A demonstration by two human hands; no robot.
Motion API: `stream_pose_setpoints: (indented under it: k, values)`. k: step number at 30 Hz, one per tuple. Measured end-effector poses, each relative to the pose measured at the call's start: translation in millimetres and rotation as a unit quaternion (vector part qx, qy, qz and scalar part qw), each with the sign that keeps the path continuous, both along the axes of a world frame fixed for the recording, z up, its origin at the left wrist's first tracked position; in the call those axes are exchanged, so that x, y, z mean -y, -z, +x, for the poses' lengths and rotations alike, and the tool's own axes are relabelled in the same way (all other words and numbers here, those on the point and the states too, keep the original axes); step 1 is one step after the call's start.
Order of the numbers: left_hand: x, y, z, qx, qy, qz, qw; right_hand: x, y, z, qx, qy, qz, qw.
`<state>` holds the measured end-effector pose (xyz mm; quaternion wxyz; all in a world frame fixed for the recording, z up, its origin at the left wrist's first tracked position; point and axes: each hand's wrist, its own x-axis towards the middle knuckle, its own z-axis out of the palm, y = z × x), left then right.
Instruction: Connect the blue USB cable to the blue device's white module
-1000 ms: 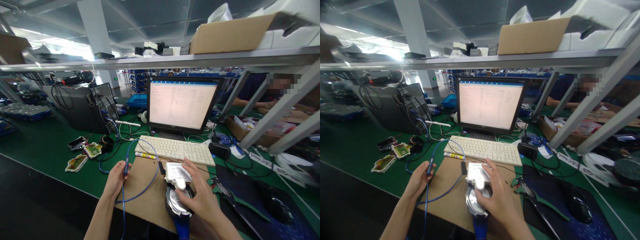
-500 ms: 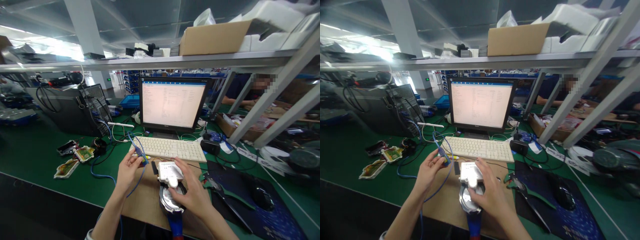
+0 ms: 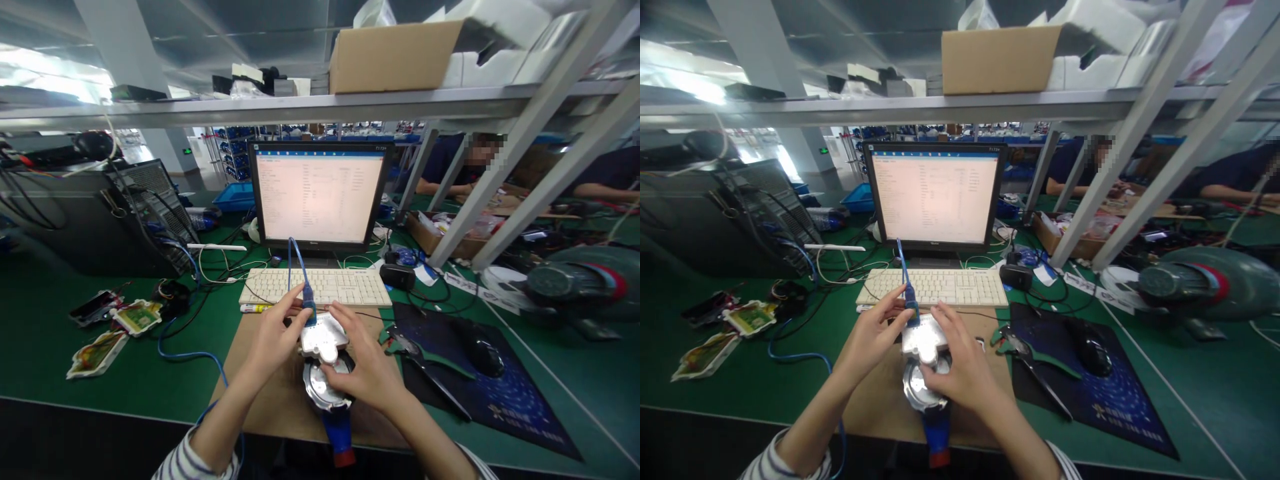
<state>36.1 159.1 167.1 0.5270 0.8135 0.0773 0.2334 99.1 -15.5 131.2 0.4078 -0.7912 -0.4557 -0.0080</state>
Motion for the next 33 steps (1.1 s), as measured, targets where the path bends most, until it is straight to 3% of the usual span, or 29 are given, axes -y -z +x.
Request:
stream_pose_setpoints:
  k: [25,33]
  values:
    - [-0.5,14.3,-5.9,0.012,0.003,0.058,0.998,0.6,-1.0,-1.2,-0.015,0.0,0.005,1.0]
    - [0.8,21.9,-9.2,0.05,-0.027,0.168,0.984,-0.1,1.1,-0.7,-0.018,-0.004,0.016,1.0]
